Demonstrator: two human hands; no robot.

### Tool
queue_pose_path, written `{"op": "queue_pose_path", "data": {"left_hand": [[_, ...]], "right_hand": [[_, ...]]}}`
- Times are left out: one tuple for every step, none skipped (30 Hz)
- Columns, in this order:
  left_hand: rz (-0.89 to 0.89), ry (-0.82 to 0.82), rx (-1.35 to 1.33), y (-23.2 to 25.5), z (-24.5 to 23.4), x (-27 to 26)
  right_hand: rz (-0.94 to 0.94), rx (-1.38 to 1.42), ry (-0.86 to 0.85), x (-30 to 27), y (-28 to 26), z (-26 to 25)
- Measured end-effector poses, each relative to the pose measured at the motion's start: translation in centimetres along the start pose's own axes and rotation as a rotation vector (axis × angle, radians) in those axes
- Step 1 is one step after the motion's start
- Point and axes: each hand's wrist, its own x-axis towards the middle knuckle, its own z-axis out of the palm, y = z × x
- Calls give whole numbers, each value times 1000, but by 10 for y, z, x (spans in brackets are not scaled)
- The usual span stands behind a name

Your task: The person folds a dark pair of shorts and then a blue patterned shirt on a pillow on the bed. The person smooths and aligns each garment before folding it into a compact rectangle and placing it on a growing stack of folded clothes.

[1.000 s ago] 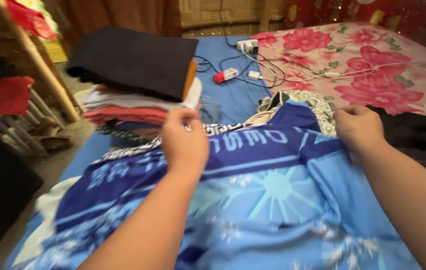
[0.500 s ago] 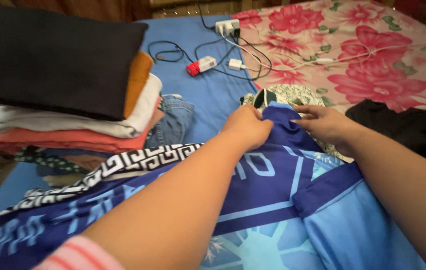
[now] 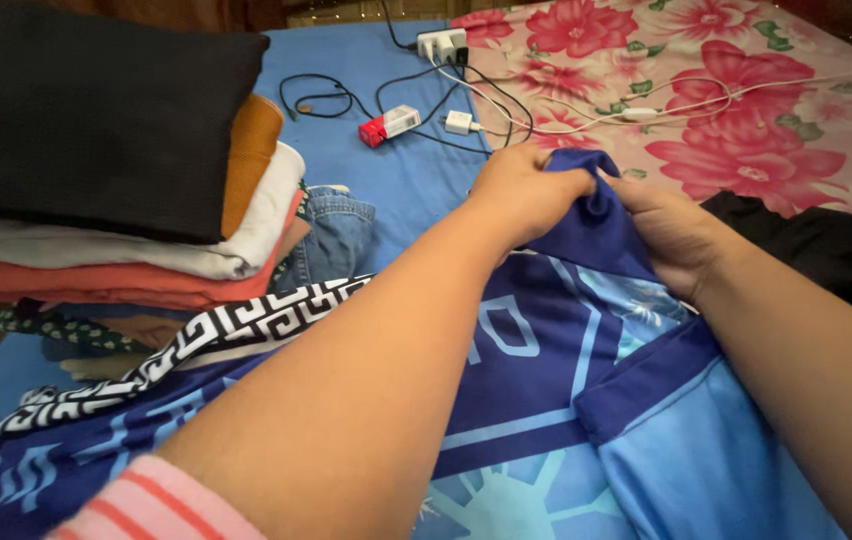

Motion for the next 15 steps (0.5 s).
{"op": "queue_pose_path", "data": {"left_hand": [[-2, 18, -13, 6, -1, 1], [-3, 35, -27, 10, -2, 1], [0, 23, -68, 13, -4, 0], [5, 11, -109, 14, -7, -1], [10, -1, -151, 15, -9, -2], [-31, -31, -210, 15, -12, -3], [-72, -63, -270, 14, -16, -6], [-117, -95, -331, 13, -18, -9], [-120, -124, -390, 12, -20, -11], [-121, -153, -449, 11, -21, -13], [-122, -183, -507, 11, -22, -13], [-141, -190, -548, 12, -23, -13], [-160, -196, -589, 12, -24, -12], [-182, -201, -629, 11, -25, -11], [-188, -147, -578, 9, -27, -10]], "right_hand": [[21, 57, -32, -4, 0, 5], [41, 112, -61, -8, -1, 9], [61, 167, -92, -13, 0, 12], [39, 159, -55, -17, 0, 14], [17, 152, -19, -22, 0, 16], [-3, 147, 16, -24, 0, 17], [65, 264, -200, -23, 0, 18], [137, 383, -415, -23, 2, 19], [208, 500, -630, -22, 2, 18], [237, 455, -487, -20, 3, 17], [267, 409, -344, -17, 3, 16], [295, 361, -201, -14, 2, 14], [279, 354, -139, -12, 1, 11], [265, 351, -78, -11, 0, 8], [251, 347, -18, -10, -2, 6]]}}
